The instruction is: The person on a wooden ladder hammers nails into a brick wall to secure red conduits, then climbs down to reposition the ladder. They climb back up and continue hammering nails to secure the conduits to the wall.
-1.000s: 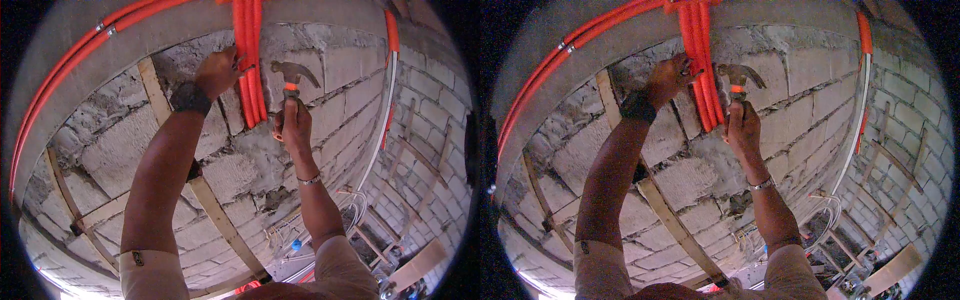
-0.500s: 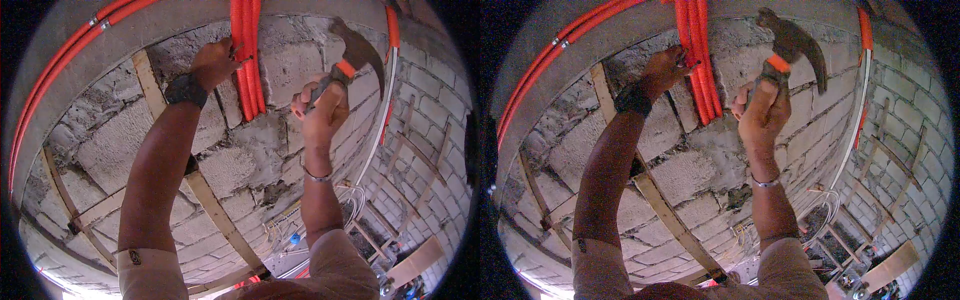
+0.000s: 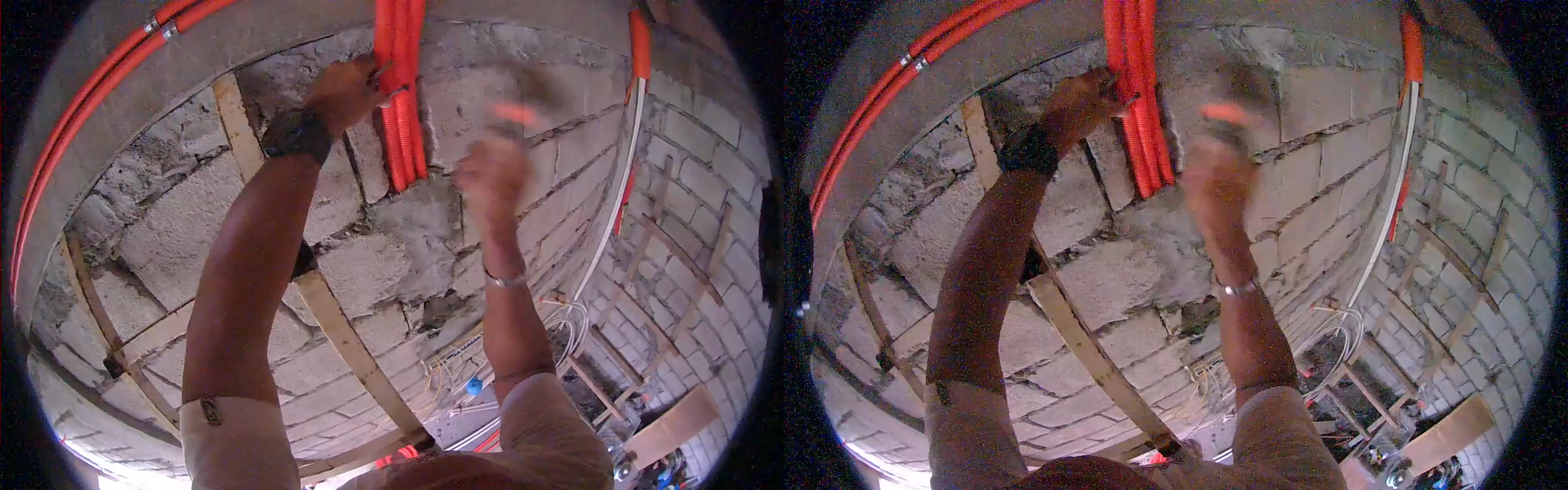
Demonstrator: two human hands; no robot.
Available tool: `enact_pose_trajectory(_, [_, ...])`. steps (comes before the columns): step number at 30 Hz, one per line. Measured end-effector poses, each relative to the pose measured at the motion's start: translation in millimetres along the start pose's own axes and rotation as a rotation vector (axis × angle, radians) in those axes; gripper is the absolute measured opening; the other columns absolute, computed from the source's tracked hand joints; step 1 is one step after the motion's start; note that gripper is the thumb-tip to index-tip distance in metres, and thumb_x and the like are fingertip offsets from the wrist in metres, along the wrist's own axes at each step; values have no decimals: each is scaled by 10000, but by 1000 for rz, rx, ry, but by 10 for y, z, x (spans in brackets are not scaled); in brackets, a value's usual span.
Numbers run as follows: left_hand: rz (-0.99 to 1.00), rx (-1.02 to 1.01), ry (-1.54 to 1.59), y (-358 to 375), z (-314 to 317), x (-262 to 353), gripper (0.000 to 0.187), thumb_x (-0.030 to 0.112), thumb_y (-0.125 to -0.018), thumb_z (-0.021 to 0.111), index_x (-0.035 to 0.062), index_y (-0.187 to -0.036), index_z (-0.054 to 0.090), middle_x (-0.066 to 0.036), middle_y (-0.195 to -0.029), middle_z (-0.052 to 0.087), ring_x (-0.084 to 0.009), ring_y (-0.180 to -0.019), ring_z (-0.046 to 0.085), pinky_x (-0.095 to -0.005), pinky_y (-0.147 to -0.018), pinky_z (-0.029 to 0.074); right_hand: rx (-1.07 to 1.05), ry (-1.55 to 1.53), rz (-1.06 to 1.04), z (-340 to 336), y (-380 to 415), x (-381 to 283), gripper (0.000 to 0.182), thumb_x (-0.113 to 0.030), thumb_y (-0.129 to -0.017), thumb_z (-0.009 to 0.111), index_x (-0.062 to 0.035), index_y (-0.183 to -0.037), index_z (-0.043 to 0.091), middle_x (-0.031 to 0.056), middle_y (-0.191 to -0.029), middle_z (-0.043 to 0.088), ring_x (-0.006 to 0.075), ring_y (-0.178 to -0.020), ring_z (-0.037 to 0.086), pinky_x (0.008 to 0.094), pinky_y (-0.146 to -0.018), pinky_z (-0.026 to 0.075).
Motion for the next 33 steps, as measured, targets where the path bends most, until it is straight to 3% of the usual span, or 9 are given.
enact_pose_trajectory(5, [-32,-61,-16,-16,48,-88,460,268,-668,717,42,-1043,575,-206,-849,642,-357,-802,638,-443,-723,507,-46,-634,769,-16,78,173,192,-242,-886,529,-91,-772,498,2,-581,481,126,-387,435,273,-359,353])
enact_pose_trajectory(8, [4,-45,51,-53,30,-135,460,274,-671,717,46,-1044,575,-203,-837,644,-354,-805,639,-449,-726,504,-4,-1487,277,-145,-226,265,173,-225,-864,562,-102,-763,495,-8,-583,473,110,-407,449,271,-357,363])
enact_pose_trajectory(9, [25,-28,87,-63,16,-117,454,273,-671,717,46,-1037,575,-201,-822,645,-354,-802,640,-451,-723,502,-3,-1487,274,98,-188,429,173,-225,-864,562,-102,-763,495,-8,-583,473,110,-407,449,271,-357,363])
enact_pose_trajectory(11, [42,0,-4,-86,2,-54,449,259,-663,721,43,-1029,573,-195,-800,643,-354,-791,640,-453,-714,502,107,231,-484,494,-33,253,225,-285,-881,565,-99,-770,505,-6,-580,483,111,-421,472,269,-355,364])
enact_pose_trajectory(15, [114,-1,-64,-147,129,-240,440,249,-666,721,37,-1021,569,-188,-775,641,-354,-791,637,-456,-707,498,-239,-485,730,-7,-56,217,366,-377,-948,394,-77,-772,506,39,-636,516,164,-472,493,333,-428,407])
enact_pose_trajectory(19, [34,-41,-40,-76,28,-117,438,252,-671,720,36,-1021,571,-189,-778,642,-363,-791,633,-458,-710,497,25,-1145,432,-90,-267,202,361,-385,-948,420,-94,-758,518,1,-572,486,121,-443,471,266,-404,396])
enact_pose_trajectory(21, [-23,-74,-44,-85,36,-114,427,258,-677,716,37,-1014,574,-191,-772,641,-361,-791,634,-452,-710,497,142,-251,-20,207,15,303,258,-287,-907,512,-76,-760,529,13,-556,478,100,-522,484,278,-463,397])
enact_pose_trajectory(23, [25,-26,-43,-44,47,-57,419,255,-680,713,42,-1014,575,-183,-776,644,-361,-793,634,-451,-714,498,-550,-72,183,639,84,256,253,-257,-913,498,-61,-758,542,1,-578,496,85,-521,464,274,-460,386])
enact_pose_trajectory(33, [-16,-52,-71,-118,28,-84,441,258,-683,710,77,-1063,579,-177,-873,653,-366,-843,628,-451,-753,502,256,-815,502,-342,-319,-118,317,-365,-923,451,-67,-843,525,70,-572,513,195,-437,490,343,-438,427])
Point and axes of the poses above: each hand's wrist, its own y-axis away from the middle knuckle, its own z-axis out of the palm, x = y × z, the point moved 6 cm from there along -y, towards the middle knuckle
